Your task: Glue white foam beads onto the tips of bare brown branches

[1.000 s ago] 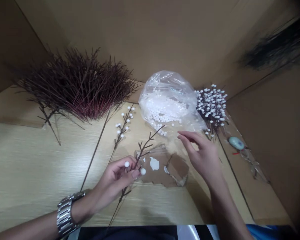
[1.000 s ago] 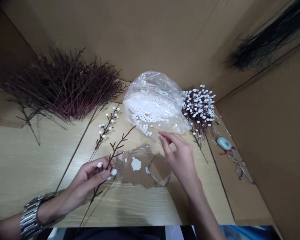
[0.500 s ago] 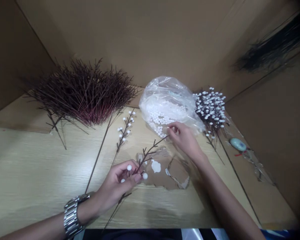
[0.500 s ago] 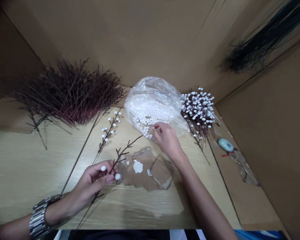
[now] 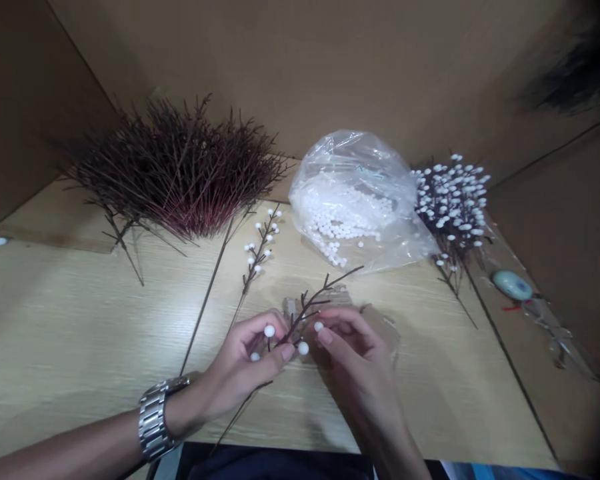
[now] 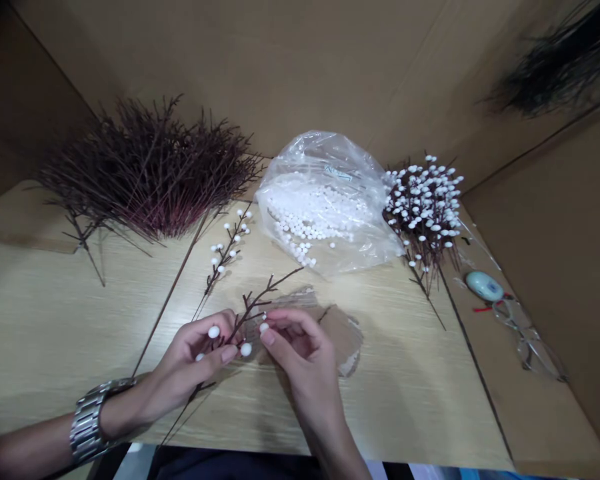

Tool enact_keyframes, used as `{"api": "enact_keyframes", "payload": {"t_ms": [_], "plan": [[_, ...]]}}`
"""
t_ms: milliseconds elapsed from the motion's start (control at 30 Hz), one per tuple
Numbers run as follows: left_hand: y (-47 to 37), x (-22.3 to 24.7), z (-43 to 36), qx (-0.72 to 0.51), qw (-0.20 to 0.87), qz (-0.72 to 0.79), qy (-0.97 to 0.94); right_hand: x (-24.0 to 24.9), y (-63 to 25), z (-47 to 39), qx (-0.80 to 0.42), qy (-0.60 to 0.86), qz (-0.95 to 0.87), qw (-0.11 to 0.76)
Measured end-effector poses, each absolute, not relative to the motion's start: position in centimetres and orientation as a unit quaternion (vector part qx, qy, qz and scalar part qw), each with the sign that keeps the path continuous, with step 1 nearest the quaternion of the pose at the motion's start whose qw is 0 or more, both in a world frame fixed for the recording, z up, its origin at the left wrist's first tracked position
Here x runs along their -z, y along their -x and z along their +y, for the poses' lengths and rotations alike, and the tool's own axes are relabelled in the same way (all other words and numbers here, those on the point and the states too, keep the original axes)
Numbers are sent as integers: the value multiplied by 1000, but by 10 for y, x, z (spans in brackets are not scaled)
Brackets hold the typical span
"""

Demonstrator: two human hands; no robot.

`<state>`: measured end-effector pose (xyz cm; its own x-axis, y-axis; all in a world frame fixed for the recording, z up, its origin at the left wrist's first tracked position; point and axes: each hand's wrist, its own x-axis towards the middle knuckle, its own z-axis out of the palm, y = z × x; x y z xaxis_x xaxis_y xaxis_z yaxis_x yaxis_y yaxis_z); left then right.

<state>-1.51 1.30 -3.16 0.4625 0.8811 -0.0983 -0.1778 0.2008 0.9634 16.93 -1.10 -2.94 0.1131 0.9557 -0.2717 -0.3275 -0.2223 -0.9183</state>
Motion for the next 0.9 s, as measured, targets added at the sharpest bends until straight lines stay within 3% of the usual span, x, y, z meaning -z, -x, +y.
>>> {"api": "enact_keyframes", "payload": {"t_ms": [433, 900], "plan": [[13, 27, 17, -368, 699, 356, -499, 23, -159, -9, -682, 450, -217, 535], [12, 25, 19, -371, 692, 361, -503, 27, -159, -16, -626, 488, -295, 532]]}}
